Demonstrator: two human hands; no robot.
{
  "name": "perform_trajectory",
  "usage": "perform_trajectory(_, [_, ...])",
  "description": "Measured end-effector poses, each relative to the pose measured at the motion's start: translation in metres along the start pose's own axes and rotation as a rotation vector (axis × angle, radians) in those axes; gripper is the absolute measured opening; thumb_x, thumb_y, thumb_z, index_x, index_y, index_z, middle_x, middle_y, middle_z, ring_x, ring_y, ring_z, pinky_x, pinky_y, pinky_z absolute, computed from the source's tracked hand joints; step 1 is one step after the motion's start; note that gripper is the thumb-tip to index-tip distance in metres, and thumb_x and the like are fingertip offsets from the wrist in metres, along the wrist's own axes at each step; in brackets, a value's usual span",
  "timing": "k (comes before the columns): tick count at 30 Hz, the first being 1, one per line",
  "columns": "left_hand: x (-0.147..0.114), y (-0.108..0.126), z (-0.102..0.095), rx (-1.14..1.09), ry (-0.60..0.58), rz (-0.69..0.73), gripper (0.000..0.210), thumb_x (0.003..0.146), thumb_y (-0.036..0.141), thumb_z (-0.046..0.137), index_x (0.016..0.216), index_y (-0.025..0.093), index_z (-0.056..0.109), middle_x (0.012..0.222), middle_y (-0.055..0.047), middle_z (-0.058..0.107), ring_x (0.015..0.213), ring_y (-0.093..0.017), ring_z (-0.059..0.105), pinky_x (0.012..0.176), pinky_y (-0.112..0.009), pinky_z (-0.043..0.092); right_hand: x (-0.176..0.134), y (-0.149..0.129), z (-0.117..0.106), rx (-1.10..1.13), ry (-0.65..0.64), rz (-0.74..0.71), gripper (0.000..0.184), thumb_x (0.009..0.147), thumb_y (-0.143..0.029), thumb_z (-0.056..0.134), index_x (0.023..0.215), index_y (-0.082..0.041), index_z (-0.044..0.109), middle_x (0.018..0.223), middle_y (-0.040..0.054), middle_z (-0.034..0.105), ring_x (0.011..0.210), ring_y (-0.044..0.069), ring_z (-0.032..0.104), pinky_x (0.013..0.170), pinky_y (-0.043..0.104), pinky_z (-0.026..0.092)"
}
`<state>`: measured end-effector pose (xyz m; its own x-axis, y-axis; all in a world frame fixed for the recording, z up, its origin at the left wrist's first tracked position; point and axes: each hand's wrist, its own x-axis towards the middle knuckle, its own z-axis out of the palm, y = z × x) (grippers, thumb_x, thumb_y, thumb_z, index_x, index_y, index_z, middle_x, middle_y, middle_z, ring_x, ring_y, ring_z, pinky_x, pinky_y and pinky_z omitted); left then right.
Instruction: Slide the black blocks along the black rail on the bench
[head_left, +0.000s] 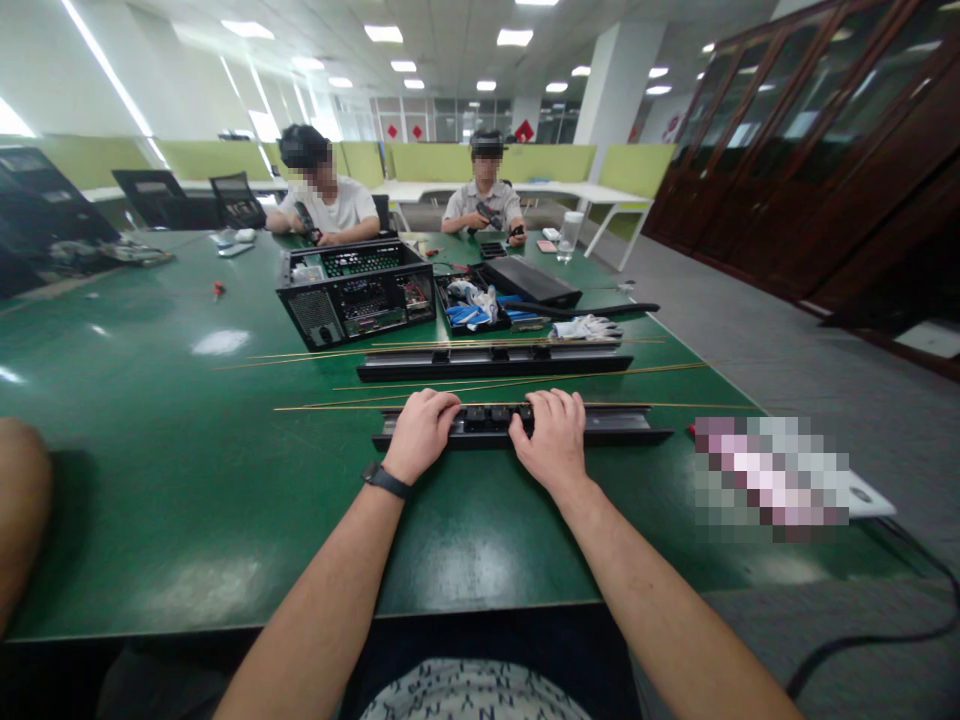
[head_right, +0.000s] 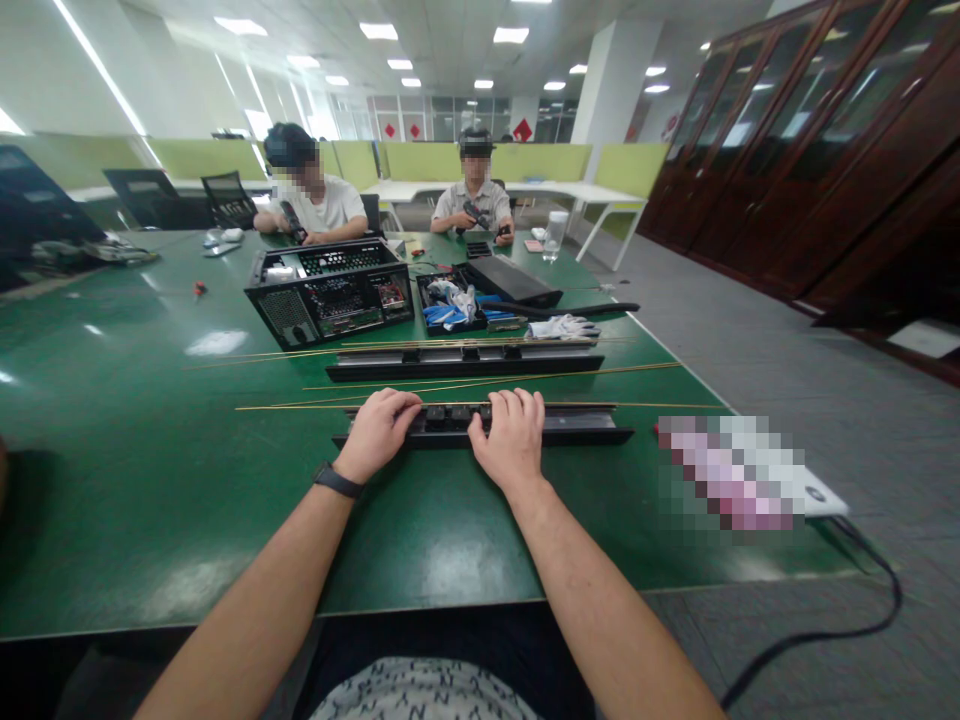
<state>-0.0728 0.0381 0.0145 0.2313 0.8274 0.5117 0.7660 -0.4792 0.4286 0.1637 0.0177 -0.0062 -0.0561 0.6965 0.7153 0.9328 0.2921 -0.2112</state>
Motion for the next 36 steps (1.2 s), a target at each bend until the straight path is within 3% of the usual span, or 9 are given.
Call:
perform_trajectory(4, [-0.001, 0.005, 0.006, -0.007, -0.002, 0.017, 0.018, 0.103, 0.029, 0.055, 0.102, 0.024, 0.073, 0.102, -0.006, 0.073, 0.099, -0.024, 0.064, 0.093, -0.039, 0.052, -0.001, 0.002, -0.001, 0.010, -0.008, -0.006, 0.034, 0.095, -0.036, 0.057, 0.120, -0.016, 0.069, 0.122, 0.0146, 0.071, 0.126, 0.032, 0.053, 0.123, 0.057, 0.027])
perform_trajectory(12, [-0.006, -0.007, -0.007, 0.013, 0.014, -0.017, 0.018, 0.102, 0.027, 0.054, 0.098, 0.023, 0.071, 0.101, -0.007, 0.073, 0.099, -0.026, 0.064, 0.092, -0.042, 0.052, 0.000, 0.004, 0.000, 0.006, -0.011, -0.003, 0.034, 0.095, -0.037, 0.057, 0.120, -0.016, 0.068, 0.122, 0.0141, 0.071, 0.126, 0.031, 0.053, 0.123, 0.056, 0.028])
perform_trajectory(21, [0.000, 0.010, 0.006, -0.007, -0.003, 0.012, 0.018, 0.103, 0.028, 0.054, 0.102, 0.023, 0.071, 0.103, -0.007, 0.073, 0.101, -0.025, 0.064, 0.096, -0.041, 0.052, 0.000, 0.001, -0.001, 0.006, -0.020, 0.003, 0.034, 0.095, -0.036, 0.058, 0.120, -0.016, 0.068, 0.123, 0.0137, 0.070, 0.126, 0.031, 0.053, 0.124, 0.055, 0.027])
perform_trajectory(28, [-0.006, -0.005, -0.006, 0.013, 0.029, -0.031, 0.016, 0.103, 0.028, 0.052, 0.101, 0.023, 0.067, 0.105, -0.009, 0.072, 0.103, -0.028, 0.063, 0.095, -0.045, 0.051, 0.000, 0.001, -0.001, 0.011, -0.019, 0.003, 0.035, 0.095, -0.037, 0.058, 0.121, -0.017, 0.068, 0.123, 0.0137, 0.071, 0.125, 0.032, 0.054, 0.123, 0.055, 0.028])
perform_trajectory(36, [0.004, 0.008, 0.009, -0.022, -0.001, 0.016, 0.018, 0.104, 0.028, 0.052, 0.097, 0.024, 0.069, 0.100, -0.006, 0.072, 0.101, -0.024, 0.064, 0.094, -0.040, 0.051, 0.000, 0.000, -0.001, 0.005, -0.019, 0.006, 0.035, 0.095, -0.036, 0.058, 0.121, -0.016, 0.068, 0.123, 0.0140, 0.071, 0.127, 0.032, 0.054, 0.124, 0.056, 0.025])
